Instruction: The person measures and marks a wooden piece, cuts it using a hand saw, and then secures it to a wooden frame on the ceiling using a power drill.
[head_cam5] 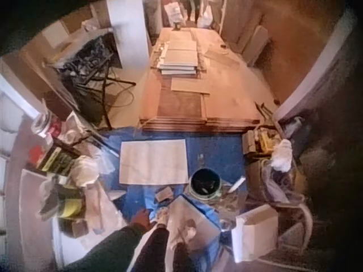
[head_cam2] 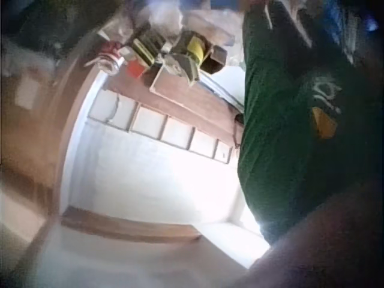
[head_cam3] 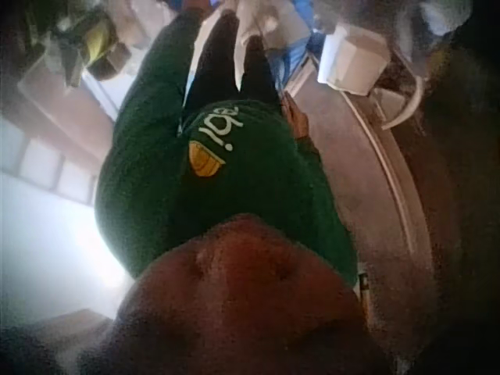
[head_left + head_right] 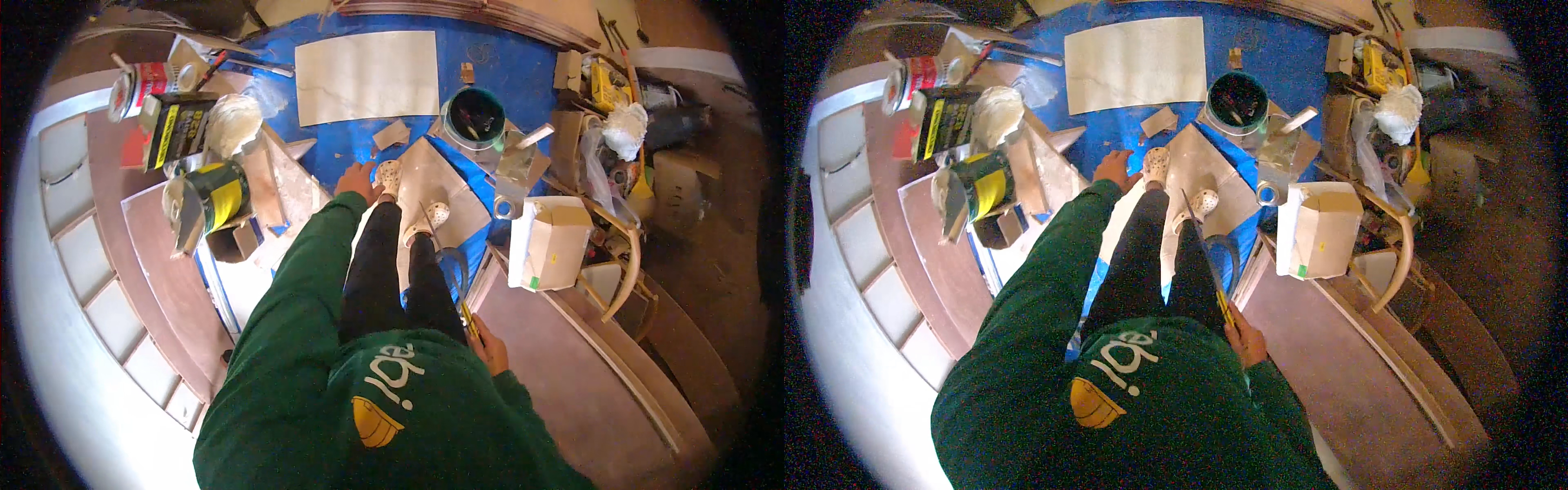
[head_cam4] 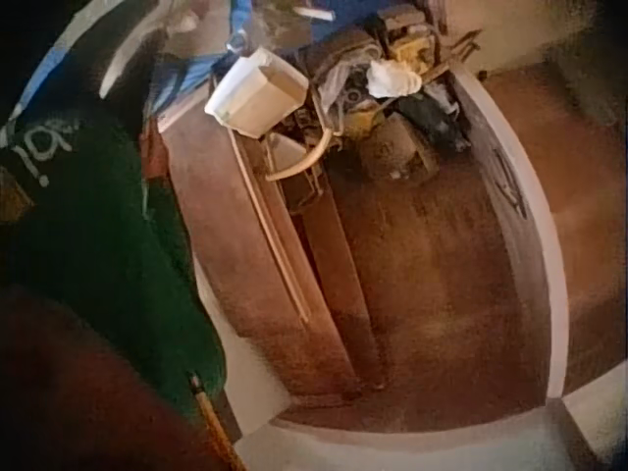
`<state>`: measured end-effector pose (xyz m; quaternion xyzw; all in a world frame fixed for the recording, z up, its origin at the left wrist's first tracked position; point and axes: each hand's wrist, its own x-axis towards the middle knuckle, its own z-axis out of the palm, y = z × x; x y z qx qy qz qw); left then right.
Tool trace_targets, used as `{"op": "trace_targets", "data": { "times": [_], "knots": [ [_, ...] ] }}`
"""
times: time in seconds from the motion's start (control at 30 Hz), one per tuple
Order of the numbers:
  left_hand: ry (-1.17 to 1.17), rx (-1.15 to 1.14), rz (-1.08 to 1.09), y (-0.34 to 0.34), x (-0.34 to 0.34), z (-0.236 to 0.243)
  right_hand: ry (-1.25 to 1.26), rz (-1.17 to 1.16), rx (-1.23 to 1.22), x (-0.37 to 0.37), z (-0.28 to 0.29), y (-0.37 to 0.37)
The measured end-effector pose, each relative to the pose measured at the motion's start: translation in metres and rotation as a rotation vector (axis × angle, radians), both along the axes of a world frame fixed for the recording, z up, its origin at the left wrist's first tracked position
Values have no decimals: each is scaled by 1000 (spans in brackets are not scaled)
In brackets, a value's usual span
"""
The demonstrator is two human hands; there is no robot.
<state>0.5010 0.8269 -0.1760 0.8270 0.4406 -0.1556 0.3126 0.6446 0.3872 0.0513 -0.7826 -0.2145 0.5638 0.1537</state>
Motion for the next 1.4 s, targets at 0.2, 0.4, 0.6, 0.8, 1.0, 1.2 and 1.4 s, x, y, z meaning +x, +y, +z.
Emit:
{"op": "trace_targets", "data": {
  "times": [0.2, 0.4, 0.6, 0.8, 1.0, 1.2, 1.4],
  "knots": [
    [279, -23, 0, 35, 46, -159, -10, -205, -291, -34, -26, 29],
    [284, 71, -2, 64, 76, -345, -13, 14, -405, -59, -77, 44],
    [335, -54, 37, 68, 117, -472, 109, 159, -491, -56, -115, 82],
    [69, -5, 1, 100, 86, -478, 212, -189, -533, -56, -115, 82],
    [-377, -279, 478, 89, 73, -399, 193, 120, -415, -31, -97, 126],
    [-553, -678, 1205, 80, 38, -280, -23, 201, 138, 24, -15, 150],
    [-524, -469, 781, 61, 30, -132, -631, 251, 177, 49, 33, 55]
  ]
}}
